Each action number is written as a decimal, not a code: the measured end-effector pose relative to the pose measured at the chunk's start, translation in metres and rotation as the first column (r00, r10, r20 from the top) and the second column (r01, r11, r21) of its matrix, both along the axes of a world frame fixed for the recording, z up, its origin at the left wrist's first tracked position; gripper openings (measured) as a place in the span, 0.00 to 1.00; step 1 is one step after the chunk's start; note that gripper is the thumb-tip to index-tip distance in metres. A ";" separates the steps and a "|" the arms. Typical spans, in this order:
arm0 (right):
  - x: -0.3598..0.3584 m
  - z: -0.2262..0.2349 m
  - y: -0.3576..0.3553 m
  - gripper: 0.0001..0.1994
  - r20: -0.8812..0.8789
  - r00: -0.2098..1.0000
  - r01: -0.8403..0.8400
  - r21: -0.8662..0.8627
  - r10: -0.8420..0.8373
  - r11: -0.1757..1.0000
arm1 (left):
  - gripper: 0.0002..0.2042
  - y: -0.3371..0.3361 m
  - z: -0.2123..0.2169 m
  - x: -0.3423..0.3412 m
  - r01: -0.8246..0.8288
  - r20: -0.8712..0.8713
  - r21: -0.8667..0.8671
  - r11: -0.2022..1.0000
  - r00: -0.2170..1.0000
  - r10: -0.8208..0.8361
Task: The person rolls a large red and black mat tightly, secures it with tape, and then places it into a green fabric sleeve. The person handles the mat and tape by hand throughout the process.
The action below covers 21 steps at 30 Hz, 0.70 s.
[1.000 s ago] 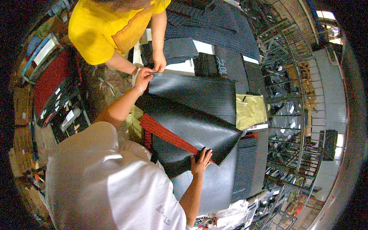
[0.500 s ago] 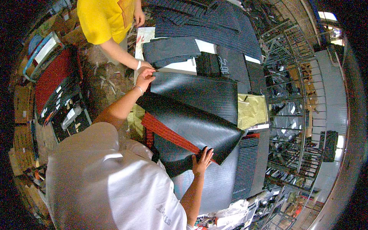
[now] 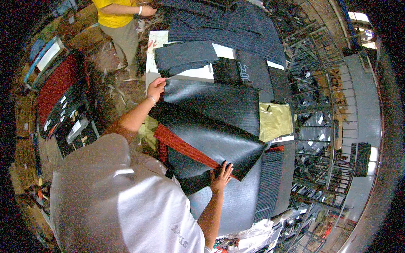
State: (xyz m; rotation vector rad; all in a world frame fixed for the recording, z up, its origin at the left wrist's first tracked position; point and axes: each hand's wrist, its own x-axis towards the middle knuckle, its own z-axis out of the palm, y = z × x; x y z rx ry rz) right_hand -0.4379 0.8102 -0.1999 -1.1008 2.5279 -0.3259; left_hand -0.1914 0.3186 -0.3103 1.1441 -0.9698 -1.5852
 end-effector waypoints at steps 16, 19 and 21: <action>0.091 -0.006 0.030 0.35 -0.348 0.912 0.148 -0.221 -0.219 0.964 | 0.17 0.129 -0.076 0.093 0.425 -0.105 0.424 0.800 0.900 -0.422; 0.137 -0.013 0.085 0.34 -0.284 0.943 0.162 -0.061 -0.173 0.985 | 0.32 0.167 -0.073 0.103 0.621 -0.189 0.457 0.637 0.767 -0.612; 0.163 -0.019 0.124 0.36 -0.275 0.949 0.144 -0.052 -0.153 0.988 | 0.47 0.184 -0.072 0.107 0.616 -0.215 0.566 0.548 0.752 -0.624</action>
